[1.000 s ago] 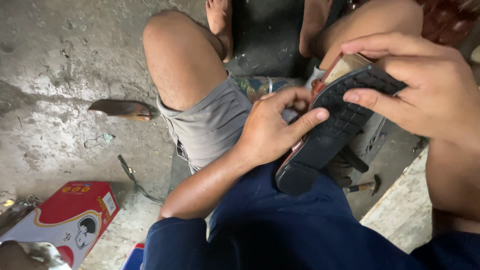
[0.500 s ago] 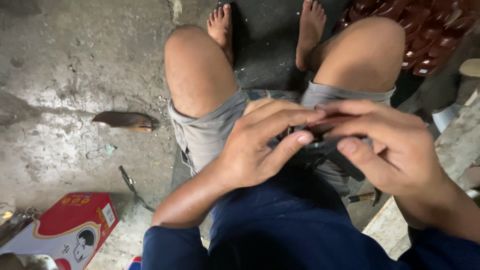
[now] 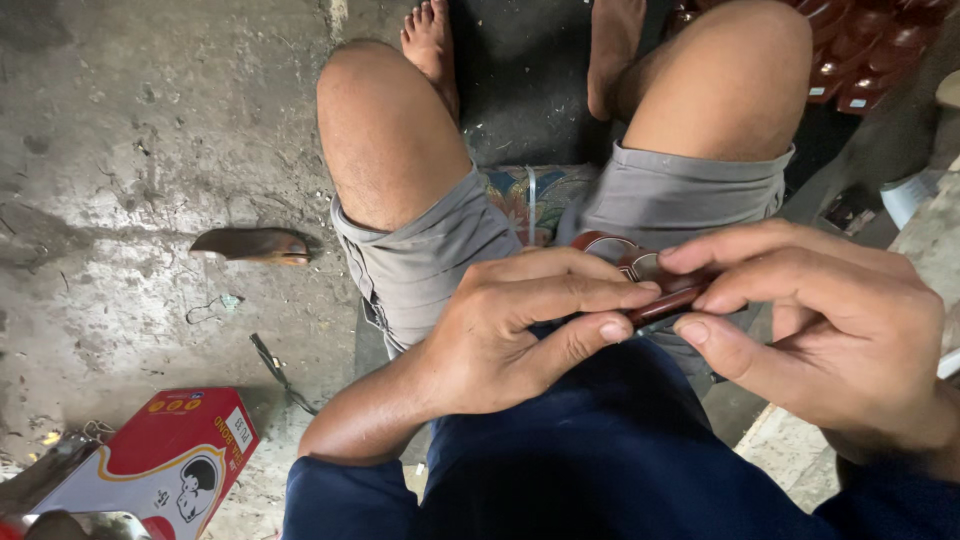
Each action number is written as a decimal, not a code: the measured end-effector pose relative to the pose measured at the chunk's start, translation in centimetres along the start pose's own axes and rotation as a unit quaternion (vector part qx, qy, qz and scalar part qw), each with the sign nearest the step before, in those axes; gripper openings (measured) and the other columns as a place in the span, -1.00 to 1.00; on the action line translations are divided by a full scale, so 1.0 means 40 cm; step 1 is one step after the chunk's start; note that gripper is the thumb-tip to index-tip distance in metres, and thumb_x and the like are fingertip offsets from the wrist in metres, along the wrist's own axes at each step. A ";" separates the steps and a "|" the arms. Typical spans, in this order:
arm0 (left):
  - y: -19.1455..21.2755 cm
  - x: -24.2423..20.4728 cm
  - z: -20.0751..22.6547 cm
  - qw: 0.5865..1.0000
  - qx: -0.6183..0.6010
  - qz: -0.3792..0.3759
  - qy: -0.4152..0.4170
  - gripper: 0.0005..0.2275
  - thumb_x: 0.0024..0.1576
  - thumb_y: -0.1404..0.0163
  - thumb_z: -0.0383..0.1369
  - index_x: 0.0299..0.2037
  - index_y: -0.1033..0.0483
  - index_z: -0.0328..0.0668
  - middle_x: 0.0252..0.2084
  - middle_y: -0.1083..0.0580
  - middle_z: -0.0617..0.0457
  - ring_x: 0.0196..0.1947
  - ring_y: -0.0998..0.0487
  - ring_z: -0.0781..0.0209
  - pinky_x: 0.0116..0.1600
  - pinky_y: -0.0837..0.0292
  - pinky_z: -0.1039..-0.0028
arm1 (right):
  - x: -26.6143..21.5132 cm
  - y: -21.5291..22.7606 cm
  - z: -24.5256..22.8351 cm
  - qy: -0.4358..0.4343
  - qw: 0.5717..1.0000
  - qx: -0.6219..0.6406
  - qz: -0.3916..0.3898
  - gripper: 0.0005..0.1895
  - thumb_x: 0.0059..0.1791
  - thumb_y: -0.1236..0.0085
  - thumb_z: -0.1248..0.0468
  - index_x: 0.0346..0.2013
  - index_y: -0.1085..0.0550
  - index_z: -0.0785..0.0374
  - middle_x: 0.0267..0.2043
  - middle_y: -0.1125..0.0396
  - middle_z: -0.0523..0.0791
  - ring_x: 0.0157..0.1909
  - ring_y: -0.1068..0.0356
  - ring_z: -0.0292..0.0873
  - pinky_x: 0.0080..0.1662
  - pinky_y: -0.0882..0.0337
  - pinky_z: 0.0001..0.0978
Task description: The person sits on the floor and assembles sandals by attaching black rubber soles to brown upper parts. They repeatedly press the sole onto the upper, use a hammer to secure the connection, and inspect the fit before moving to the next pair.
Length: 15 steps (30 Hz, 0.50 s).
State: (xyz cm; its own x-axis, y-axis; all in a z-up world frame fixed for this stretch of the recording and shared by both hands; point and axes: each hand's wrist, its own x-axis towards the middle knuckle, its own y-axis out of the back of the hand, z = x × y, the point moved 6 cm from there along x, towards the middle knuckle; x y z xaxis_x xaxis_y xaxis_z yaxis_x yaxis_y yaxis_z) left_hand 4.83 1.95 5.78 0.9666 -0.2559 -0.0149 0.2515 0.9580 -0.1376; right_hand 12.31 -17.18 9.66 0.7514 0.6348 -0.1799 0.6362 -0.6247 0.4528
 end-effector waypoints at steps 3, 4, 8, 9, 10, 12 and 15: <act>-0.005 -0.004 0.007 1.000 0.006 -0.001 0.001 -0.80 0.35 -0.13 -0.35 0.12 -0.56 -0.21 0.02 -0.59 0.01 0.02 -0.67 0.24 0.14 -0.62 0.53 | 0.001 -0.001 0.000 -0.006 1.000 -0.015 -0.017 -0.84 -0.16 -0.35 0.31 -0.36 -0.53 0.28 -0.02 -0.50 0.01 -0.70 -0.20 -0.63 -0.66 -0.06 -0.74; -0.005 -0.005 0.009 1.000 0.010 -0.001 0.001 -0.79 0.34 -0.15 -0.35 0.12 -0.56 -0.22 0.02 -0.59 0.01 0.03 -0.67 0.23 0.15 -0.61 0.52 | 0.002 0.000 -0.001 0.004 1.000 -0.018 -0.020 -0.83 -0.16 -0.35 0.30 -0.37 -0.53 0.28 -0.02 -0.50 0.01 -0.68 -0.21 -0.63 -0.66 -0.06 -0.75; -0.006 -0.004 0.012 0.999 0.033 0.005 0.007 -0.76 0.29 -0.19 -0.35 0.12 -0.57 -0.20 0.00 -0.59 0.01 0.02 -0.67 0.23 0.14 -0.60 0.52 | -0.001 -0.001 0.005 0.025 0.999 -0.019 -0.027 -0.81 -0.14 -0.36 0.29 -0.35 -0.52 0.28 0.00 -0.49 0.00 -0.54 -0.34 -0.59 -0.62 -0.14 -0.78; -0.004 -0.004 0.014 0.999 0.051 0.012 0.004 -0.76 0.28 -0.20 -0.36 0.12 -0.58 -0.20 -0.01 -0.60 0.02 0.01 -0.67 0.23 0.13 -0.59 0.51 | -0.003 -0.003 0.009 0.026 0.999 -0.017 -0.027 -0.81 -0.14 -0.36 0.29 -0.34 -0.52 0.29 0.00 -0.49 0.01 -0.48 -0.40 -0.56 -0.60 -0.17 -0.80; -0.002 -0.004 0.016 0.997 0.068 0.019 0.001 -0.76 0.27 -0.20 -0.36 0.11 -0.59 -0.19 -0.03 -0.60 0.02 -0.01 -0.68 0.22 0.12 -0.58 0.50 | -0.005 -0.003 0.015 0.024 1.000 -0.008 -0.011 -0.81 -0.13 -0.36 0.30 -0.32 -0.53 0.30 0.02 -0.48 0.03 -0.50 -0.36 -0.57 -0.58 -0.15 -0.78; 0.011 -0.005 0.025 0.992 0.121 0.042 -0.018 -0.78 0.24 -0.22 -0.38 0.06 -0.61 -0.19 -0.07 -0.61 0.02 -0.04 -0.68 0.20 0.10 -0.54 0.47 | -0.008 -0.007 0.027 0.020 1.000 0.010 0.020 -0.82 -0.12 -0.35 0.32 -0.29 -0.55 0.32 0.04 -0.47 0.06 -0.54 -0.26 -0.58 -0.54 -0.12 -0.75; 0.023 -0.007 0.020 0.993 0.109 0.044 0.005 -0.81 0.23 -0.22 -0.40 0.01 -0.61 -0.20 -0.05 -0.62 0.01 -0.04 -0.68 0.16 0.08 -0.55 0.44 | -0.016 -0.014 0.061 -0.009 0.991 0.125 0.049 -0.82 -0.08 -0.29 0.35 -0.24 -0.50 0.35 0.03 -0.48 0.05 -0.57 -0.15 -0.69 -0.51 -0.18 -0.80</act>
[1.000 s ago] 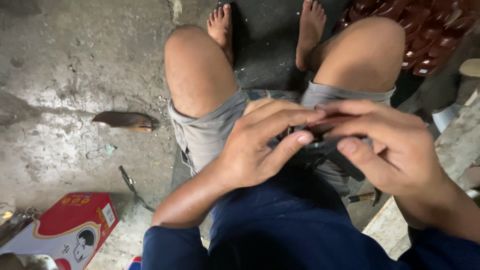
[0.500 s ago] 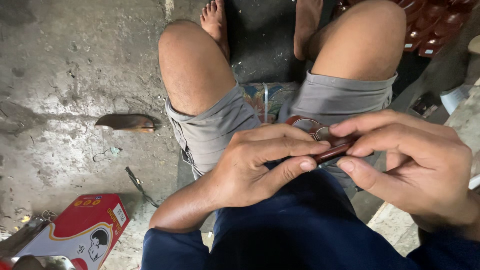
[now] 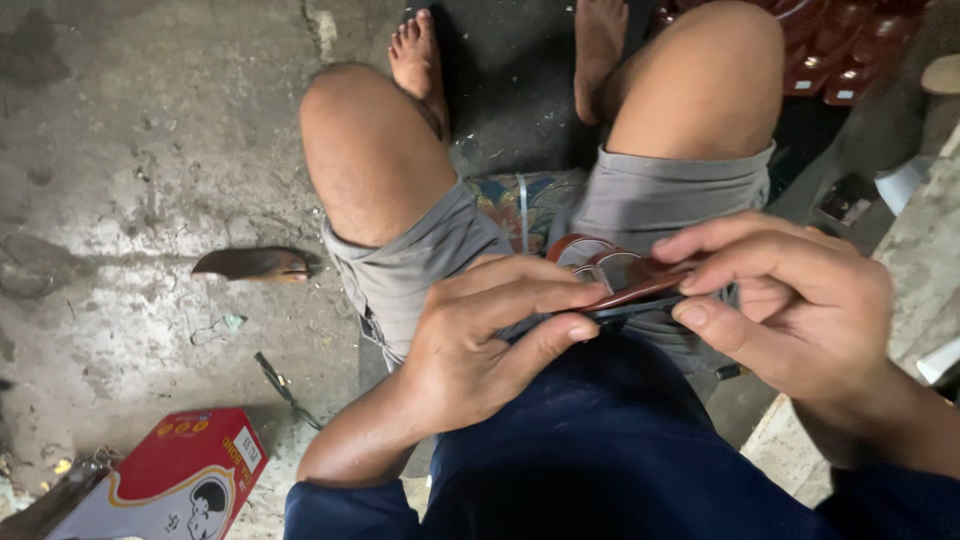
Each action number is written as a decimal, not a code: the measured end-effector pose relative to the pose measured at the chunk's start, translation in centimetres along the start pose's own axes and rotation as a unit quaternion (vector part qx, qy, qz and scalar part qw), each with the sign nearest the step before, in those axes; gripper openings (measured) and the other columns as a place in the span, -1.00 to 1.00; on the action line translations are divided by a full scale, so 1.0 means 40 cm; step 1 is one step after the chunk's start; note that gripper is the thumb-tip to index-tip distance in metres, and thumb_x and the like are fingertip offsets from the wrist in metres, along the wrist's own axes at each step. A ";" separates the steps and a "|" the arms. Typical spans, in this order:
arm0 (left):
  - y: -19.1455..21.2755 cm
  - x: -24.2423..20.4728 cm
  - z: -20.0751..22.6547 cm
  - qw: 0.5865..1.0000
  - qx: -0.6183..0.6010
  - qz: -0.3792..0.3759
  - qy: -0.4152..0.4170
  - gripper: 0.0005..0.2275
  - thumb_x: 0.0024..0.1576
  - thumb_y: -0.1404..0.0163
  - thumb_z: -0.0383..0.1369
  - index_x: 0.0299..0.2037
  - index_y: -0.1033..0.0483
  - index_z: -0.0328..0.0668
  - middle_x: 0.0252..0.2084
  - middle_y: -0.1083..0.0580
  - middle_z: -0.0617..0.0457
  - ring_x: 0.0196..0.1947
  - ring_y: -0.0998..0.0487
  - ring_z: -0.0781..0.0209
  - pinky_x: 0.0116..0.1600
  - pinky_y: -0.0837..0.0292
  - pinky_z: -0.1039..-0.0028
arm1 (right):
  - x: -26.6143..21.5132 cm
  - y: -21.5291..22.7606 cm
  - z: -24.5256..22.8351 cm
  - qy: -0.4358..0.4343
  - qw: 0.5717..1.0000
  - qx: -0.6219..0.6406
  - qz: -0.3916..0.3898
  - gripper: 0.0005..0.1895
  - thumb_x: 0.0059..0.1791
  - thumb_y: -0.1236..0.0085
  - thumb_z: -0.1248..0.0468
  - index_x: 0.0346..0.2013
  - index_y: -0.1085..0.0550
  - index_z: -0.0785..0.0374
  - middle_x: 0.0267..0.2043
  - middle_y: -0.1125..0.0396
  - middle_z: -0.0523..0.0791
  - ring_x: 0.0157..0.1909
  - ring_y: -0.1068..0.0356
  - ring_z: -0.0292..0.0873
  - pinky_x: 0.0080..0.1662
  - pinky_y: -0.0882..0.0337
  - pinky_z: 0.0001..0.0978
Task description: The person sits on the floor and assembles sandals by attaching black rubber soles to brown upper parts. They repeatedly press the sole onto the upper, use a hammer to secure the connection, and inspect the fit before moving to the next pair.
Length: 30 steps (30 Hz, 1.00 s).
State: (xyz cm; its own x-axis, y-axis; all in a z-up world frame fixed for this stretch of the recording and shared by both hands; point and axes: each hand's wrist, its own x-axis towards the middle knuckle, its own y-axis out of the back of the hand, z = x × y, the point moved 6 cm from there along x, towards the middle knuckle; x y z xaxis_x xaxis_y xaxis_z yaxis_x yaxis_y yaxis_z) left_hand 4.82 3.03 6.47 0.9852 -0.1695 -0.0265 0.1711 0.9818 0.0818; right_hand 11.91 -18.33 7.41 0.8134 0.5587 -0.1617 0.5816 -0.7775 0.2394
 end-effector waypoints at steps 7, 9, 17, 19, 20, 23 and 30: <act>0.004 -0.006 -0.011 1.000 0.012 -0.001 0.014 -0.82 0.19 -0.22 -0.40 -0.04 -0.62 -0.22 -0.09 -0.63 0.02 -0.08 -0.69 0.19 0.06 -0.55 0.46 | -0.046 0.009 0.072 -0.052 0.996 0.066 0.006 -0.87 -0.04 -0.26 0.45 -0.23 -0.51 0.43 0.00 -0.50 0.12 -0.24 -0.48 -0.39 -0.23 -0.39 -0.64; 0.002 -0.009 -0.012 1.000 0.016 -0.004 0.011 -0.82 0.19 -0.22 -0.40 -0.05 -0.62 -0.23 -0.10 -0.63 0.02 -0.08 -0.69 0.19 0.06 -0.54 0.45 | -0.045 0.007 0.079 -0.046 0.995 0.093 0.006 -0.86 -0.04 -0.26 0.44 -0.22 -0.50 0.43 -0.03 -0.50 0.10 -0.15 -0.52 -0.31 -0.05 -0.46 -0.51; -0.027 0.032 0.007 0.999 0.018 0.017 -0.022 -0.79 0.16 -0.28 -0.33 -0.09 -0.62 -0.21 -0.09 -0.64 0.07 -0.13 -0.69 0.26 0.01 -0.51 0.52 | 0.008 0.012 0.039 0.025 0.997 0.059 -0.036 -0.59 -0.14 -0.33 0.30 -0.09 -0.44 0.46 -0.13 -0.48 0.03 -0.07 -0.55 -0.20 0.11 -0.53 -0.33; -0.042 0.051 -0.003 0.998 0.026 0.032 -0.038 -0.75 0.11 -0.31 -0.30 -0.11 -0.60 -0.21 -0.08 -0.64 0.08 -0.12 -0.68 0.26 0.03 -0.47 0.50 | 0.022 0.011 0.032 0.085 0.995 -0.019 -0.053 -0.59 -0.14 -0.34 0.31 -0.07 -0.48 0.46 -0.12 -0.49 0.03 -0.13 -0.56 -0.21 -0.07 -0.55 -0.45; -0.050 0.063 -0.016 0.998 0.028 0.035 -0.046 -0.72 0.08 -0.32 -0.29 -0.10 -0.58 -0.24 -0.06 -0.62 0.08 -0.08 -0.67 0.23 0.08 -0.45 0.45 | 0.026 0.012 0.031 0.117 0.990 -0.052 -0.053 -0.69 -0.09 -0.32 0.33 -0.10 -0.52 0.41 -0.12 -0.50 0.01 -0.17 -0.57 -0.22 -0.15 -0.56 -0.54; -0.052 0.078 -0.033 0.993 0.076 0.036 -0.080 -0.66 0.03 -0.35 -0.24 -0.08 -0.57 -0.19 0.12 -0.51 0.03 0.09 -0.58 0.11 0.22 -0.37 0.36 | 0.035 0.045 0.059 0.055 0.996 -0.063 -0.002 -0.83 -0.02 -0.24 0.40 -0.15 -0.54 0.40 -0.11 -0.49 0.04 -0.26 -0.54 -0.25 -0.30 -0.48 -0.63; -0.067 0.079 -0.092 0.998 0.018 0.011 -0.052 -0.73 0.13 -0.34 -0.30 -0.01 -0.62 -0.10 0.30 -0.40 0.05 0.08 -0.55 0.24 0.20 -0.48 0.46 | 0.051 0.051 0.078 0.035 0.998 -0.045 0.001 -0.84 0.00 -0.23 0.41 -0.13 -0.53 0.41 -0.10 -0.49 0.05 -0.33 -0.50 -0.34 -0.34 -0.44 -0.70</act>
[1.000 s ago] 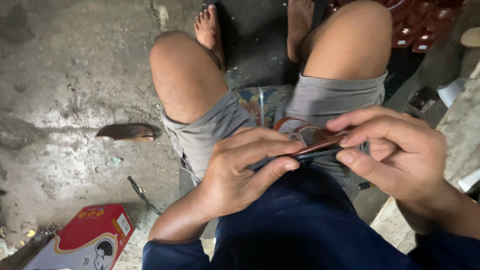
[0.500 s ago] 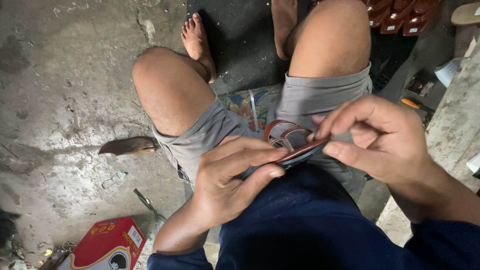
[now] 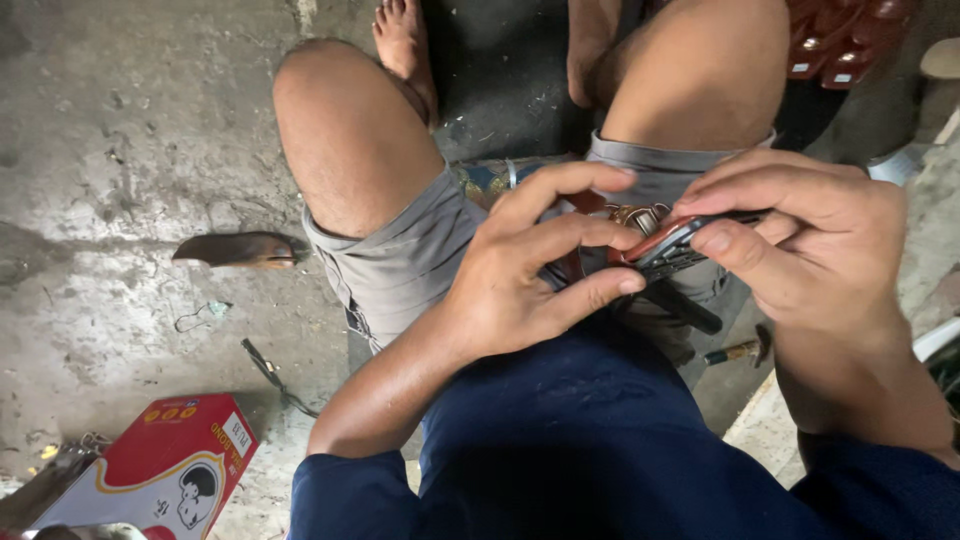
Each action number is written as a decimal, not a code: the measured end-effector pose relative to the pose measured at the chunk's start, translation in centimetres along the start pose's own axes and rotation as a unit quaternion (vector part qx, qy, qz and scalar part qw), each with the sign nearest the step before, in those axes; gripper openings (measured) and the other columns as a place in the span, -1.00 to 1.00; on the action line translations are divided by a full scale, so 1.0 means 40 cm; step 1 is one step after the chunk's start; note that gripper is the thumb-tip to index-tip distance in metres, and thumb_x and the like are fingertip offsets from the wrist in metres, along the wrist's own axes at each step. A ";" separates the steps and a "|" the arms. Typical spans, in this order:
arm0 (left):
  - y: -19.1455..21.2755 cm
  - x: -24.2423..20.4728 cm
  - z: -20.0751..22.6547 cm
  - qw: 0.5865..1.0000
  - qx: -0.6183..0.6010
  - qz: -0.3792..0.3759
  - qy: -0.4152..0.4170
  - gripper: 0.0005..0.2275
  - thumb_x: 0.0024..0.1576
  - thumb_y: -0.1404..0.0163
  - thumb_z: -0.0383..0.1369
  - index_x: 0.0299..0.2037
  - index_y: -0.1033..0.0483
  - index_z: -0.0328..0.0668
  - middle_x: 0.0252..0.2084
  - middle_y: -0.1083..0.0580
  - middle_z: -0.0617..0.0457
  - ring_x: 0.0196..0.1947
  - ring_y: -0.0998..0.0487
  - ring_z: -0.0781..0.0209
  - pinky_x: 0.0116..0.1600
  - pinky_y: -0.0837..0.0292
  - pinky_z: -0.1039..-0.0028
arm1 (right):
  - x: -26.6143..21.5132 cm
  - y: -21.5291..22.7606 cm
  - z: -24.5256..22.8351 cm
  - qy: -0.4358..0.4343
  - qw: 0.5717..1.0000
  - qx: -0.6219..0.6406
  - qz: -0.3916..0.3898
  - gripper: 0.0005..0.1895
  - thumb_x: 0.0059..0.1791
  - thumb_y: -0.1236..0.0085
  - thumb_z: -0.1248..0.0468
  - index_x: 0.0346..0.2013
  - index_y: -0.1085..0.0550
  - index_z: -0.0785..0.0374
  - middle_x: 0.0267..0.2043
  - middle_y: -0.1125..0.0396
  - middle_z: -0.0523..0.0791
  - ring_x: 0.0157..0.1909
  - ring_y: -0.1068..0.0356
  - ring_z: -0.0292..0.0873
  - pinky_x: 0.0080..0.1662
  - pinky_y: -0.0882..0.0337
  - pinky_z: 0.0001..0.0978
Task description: The person sits on the floor and assembles sandals by attaching black rubber soles to brown upper parts. They repeatedly press the sole onto the upper, use a hammer to secure the connection, and inspect the fit before moving to the next pair.
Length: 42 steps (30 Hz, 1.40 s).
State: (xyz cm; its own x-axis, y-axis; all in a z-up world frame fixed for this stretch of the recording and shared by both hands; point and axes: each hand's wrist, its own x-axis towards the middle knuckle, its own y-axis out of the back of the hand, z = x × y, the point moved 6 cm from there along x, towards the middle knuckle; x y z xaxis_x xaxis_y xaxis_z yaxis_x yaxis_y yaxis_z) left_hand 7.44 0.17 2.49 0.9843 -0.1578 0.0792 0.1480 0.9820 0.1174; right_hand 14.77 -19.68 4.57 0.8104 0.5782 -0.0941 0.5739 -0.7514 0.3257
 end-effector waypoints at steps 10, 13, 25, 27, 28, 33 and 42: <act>0.088 -0.077 -0.134 0.969 -0.197 0.060 0.140 -0.86 0.21 -0.20 -0.55 -0.08 -0.57 -0.32 0.33 -0.38 -0.06 0.33 -0.43 0.15 0.42 -0.36 0.37 | -0.001 -0.061 0.079 -0.024 0.989 0.143 0.026 -0.66 -0.03 -0.32 0.33 0.02 -0.50 0.34 -0.02 -0.48 -0.01 -0.10 -0.49 -0.33 -0.10 -0.46 -0.56; 0.095 -0.113 -0.179 0.933 -0.293 0.103 0.182 -0.87 0.21 -0.19 -0.57 -0.08 -0.55 -0.35 0.34 -0.33 -0.06 0.28 -0.41 0.16 0.39 -0.36 0.35 | -0.005 -0.085 0.112 -0.037 0.999 0.028 -0.004 -0.67 -0.09 -0.37 0.39 -0.06 -0.56 0.38 -0.05 -0.52 0.02 -0.24 -0.46 -0.28 -0.26 -0.35 -0.55; 0.178 -0.045 -0.066 0.956 0.047 0.077 0.278 -0.69 0.18 -0.19 -0.36 0.11 -0.52 -0.24 0.06 -0.56 -0.08 0.06 -0.62 0.18 0.16 -0.52 0.49 | 0.011 -0.130 0.064 0.079 0.996 0.026 0.013 -0.73 -0.03 -0.33 0.37 -0.06 -0.53 0.34 -0.05 -0.48 0.02 -0.08 -0.55 -0.10 -0.04 -0.54 -0.42; 0.214 -0.035 -0.040 0.940 0.018 0.191 0.281 -0.74 0.20 -0.12 -0.42 0.07 -0.50 -0.31 0.04 -0.52 -0.23 0.04 -0.55 0.11 0.14 -0.50 0.51 | 0.005 -0.104 0.051 0.117 0.991 0.055 0.019 -0.56 -0.13 -0.34 0.29 -0.01 -0.47 0.36 0.01 -0.40 0.09 -0.03 -0.49 -0.01 0.01 -0.52 -0.32; 0.231 -0.020 -0.028 0.948 -0.055 0.207 0.238 -0.74 0.21 -0.14 -0.43 0.08 -0.46 -0.26 0.09 -0.49 -0.13 0.09 -0.52 0.18 0.17 -0.50 0.52 | 0.004 -0.098 0.051 0.141 0.990 0.018 0.021 -0.55 -0.13 -0.37 0.28 -0.01 -0.47 0.36 0.01 -0.42 0.09 0.00 -0.50 0.00 0.03 -0.52 -0.31; 0.230 -0.001 -0.056 0.898 -0.300 0.192 0.257 -0.78 0.19 -0.16 -0.44 0.01 -0.46 -0.07 0.07 -0.55 0.19 0.10 -0.59 0.33 -0.20 -0.65 0.38 | -0.038 -0.033 0.051 0.249 0.948 -0.186 0.064 -0.50 -0.14 -0.53 0.21 -0.01 -0.51 0.34 0.03 -0.48 0.10 0.12 -0.55 0.04 0.14 -0.57 -0.27; 0.029 0.096 0.095 0.935 0.338 -0.006 -0.107 -0.70 0.11 -0.25 -0.27 -0.02 -0.56 -0.21 0.03 -0.50 0.01 0.00 -0.55 0.02 0.08 -0.43 0.21 | 0.014 0.002 0.072 0.119 0.980 -0.145 0.069 -0.58 -0.20 -0.48 0.33 -0.14 -0.51 0.41 -0.03 -0.47 0.06 0.12 -0.50 0.07 0.28 -0.45 -0.01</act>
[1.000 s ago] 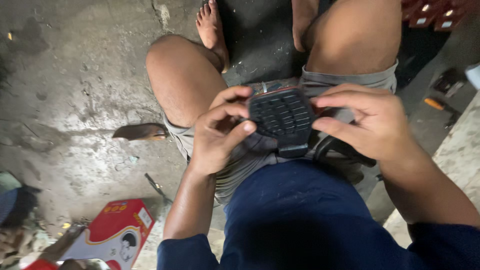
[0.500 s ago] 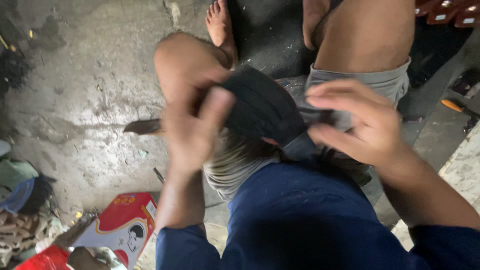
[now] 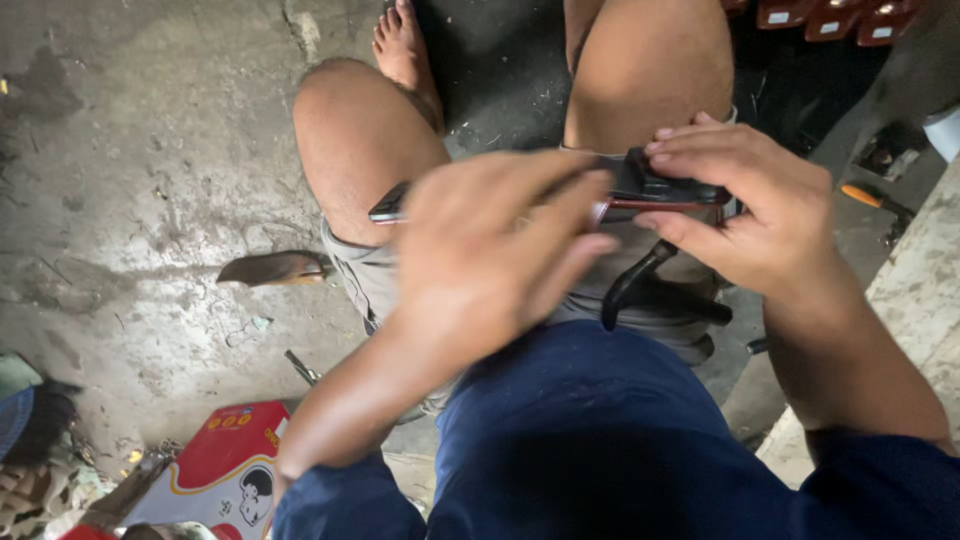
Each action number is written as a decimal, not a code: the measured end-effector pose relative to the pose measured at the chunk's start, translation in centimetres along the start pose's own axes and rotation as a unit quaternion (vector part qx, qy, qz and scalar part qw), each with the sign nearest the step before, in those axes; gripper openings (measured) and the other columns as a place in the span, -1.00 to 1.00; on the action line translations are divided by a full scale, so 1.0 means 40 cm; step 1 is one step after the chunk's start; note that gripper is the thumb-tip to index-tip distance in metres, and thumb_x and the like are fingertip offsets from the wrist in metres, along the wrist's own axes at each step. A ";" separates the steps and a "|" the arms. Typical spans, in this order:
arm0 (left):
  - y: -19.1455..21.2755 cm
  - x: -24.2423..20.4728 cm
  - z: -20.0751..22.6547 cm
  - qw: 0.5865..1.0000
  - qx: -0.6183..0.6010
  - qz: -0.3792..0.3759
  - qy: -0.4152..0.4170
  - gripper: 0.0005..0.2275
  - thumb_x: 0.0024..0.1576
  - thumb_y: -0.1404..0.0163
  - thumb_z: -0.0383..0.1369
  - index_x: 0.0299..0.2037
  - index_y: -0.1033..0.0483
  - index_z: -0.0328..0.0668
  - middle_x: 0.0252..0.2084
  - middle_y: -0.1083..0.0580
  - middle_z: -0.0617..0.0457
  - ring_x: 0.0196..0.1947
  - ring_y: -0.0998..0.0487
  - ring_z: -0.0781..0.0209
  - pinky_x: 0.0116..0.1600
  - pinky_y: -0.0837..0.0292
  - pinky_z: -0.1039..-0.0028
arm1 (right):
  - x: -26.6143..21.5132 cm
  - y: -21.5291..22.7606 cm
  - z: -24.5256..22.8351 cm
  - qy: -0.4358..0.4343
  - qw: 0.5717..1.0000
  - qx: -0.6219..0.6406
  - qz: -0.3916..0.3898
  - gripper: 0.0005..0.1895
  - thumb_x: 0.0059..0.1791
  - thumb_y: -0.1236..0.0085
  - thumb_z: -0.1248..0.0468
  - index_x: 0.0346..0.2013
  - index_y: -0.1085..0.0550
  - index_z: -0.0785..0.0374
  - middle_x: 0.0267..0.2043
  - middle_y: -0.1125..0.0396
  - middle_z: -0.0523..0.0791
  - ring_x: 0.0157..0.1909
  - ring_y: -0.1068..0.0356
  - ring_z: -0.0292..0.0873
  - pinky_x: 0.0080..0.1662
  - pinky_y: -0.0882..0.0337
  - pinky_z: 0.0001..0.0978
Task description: The person sits on the floor and assembles sandals by attaching black rubber soles to brown upper parts. They repeatedly press the sole onto the upper, use a hammer to secure the connection, and inspect the fit before moving to the next pair.
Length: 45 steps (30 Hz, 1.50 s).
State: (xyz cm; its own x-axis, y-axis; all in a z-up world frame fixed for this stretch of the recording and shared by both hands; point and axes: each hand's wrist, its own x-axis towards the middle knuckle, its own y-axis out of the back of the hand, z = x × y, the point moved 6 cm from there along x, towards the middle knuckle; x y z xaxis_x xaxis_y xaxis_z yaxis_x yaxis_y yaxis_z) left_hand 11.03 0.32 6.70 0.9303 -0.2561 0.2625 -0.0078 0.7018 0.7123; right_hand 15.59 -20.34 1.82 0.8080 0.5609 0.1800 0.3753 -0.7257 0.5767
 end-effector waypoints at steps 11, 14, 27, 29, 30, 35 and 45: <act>-0.108 0.036 0.007 0.998 0.012 -0.060 -0.022 -0.88 0.24 -0.16 -0.39 -0.07 -0.57 -0.17 0.02 -0.54 0.12 0.03 -0.57 0.19 0.11 -0.40 0.35 | -0.006 -0.010 0.012 -0.005 1.000 -0.030 0.002 -0.72 -0.11 -0.43 0.36 -0.17 -0.57 0.42 -0.06 -0.51 0.06 0.08 -0.54 0.03 0.30 -0.47 -0.01; -0.111 0.044 0.004 0.997 0.005 -0.071 -0.005 -0.88 0.23 -0.18 -0.37 -0.09 -0.58 -0.14 -0.01 -0.53 0.16 0.02 -0.57 0.20 0.12 -0.42 0.36 | -0.010 0.003 0.037 -0.009 0.999 0.032 -0.011 -0.67 -0.14 -0.40 0.33 -0.15 -0.54 0.43 -0.07 -0.48 0.08 0.07 -0.52 0.03 0.26 -0.46 -0.03; -0.130 0.066 -0.027 0.995 -0.047 -0.082 0.015 -0.88 0.15 -0.25 -0.34 -0.17 -0.61 -0.09 -0.06 -0.58 0.21 -0.08 -0.60 0.24 -0.05 -0.41 0.41 | -0.080 0.007 0.173 -0.049 0.959 0.276 -0.037 -0.66 -0.02 -0.35 0.29 0.01 -0.52 0.28 0.10 -0.48 -0.02 0.19 -0.50 -0.11 0.43 -0.37 -0.23; -0.134 0.067 -0.031 0.995 -0.048 -0.087 0.014 -0.88 0.14 -0.25 -0.34 -0.18 -0.62 -0.09 -0.07 -0.58 0.22 -0.09 -0.59 0.23 -0.04 -0.41 0.41 | -0.084 0.005 0.188 -0.046 0.953 0.297 -0.027 -0.68 0.00 -0.35 0.32 0.03 -0.52 0.26 0.07 -0.48 -0.03 0.20 -0.50 -0.12 0.45 -0.35 -0.24; -0.135 0.065 -0.034 0.994 -0.056 -0.088 0.015 -0.88 0.14 -0.25 -0.34 -0.17 -0.62 -0.09 -0.07 -0.59 0.22 -0.10 -0.59 0.24 -0.04 -0.41 0.42 | -0.088 0.004 0.194 -0.046 0.950 0.308 -0.023 -0.68 0.01 -0.35 0.33 0.04 -0.51 0.25 0.05 -0.48 -0.04 0.20 -0.49 -0.12 0.46 -0.35 -0.24; -0.139 0.062 -0.064 0.991 -0.098 -0.083 0.029 -0.88 0.16 -0.25 -0.33 -0.15 -0.64 -0.09 -0.05 -0.60 0.21 -0.12 -0.61 0.25 -0.07 -0.42 0.44 | -0.091 -0.001 0.206 -0.044 0.931 0.359 -0.040 -0.64 -0.01 -0.31 0.32 0.07 -0.52 0.28 0.10 -0.47 0.00 0.19 -0.49 -0.13 0.44 -0.33 -0.28; -0.157 0.052 -0.113 0.977 -0.194 -0.076 0.033 -0.87 0.14 -0.25 -0.38 -0.16 -0.64 -0.16 -0.07 -0.62 0.10 -0.14 -0.64 0.15 -0.05 -0.51 0.40 | -0.078 -0.005 0.195 -0.029 0.924 0.380 -0.012 -0.64 0.04 -0.29 0.34 0.13 -0.51 0.29 0.15 -0.46 0.02 0.09 -0.50 -0.21 0.44 -0.30 -0.32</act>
State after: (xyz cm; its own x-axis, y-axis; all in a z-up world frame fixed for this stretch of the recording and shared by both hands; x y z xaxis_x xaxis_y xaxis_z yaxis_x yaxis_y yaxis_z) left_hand 14.68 -1.62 -0.18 0.9317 -0.3421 0.1217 0.2596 0.8620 0.4355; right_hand 16.53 -25.03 -5.06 0.8099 0.5744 0.1190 0.5866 -0.7958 -0.1505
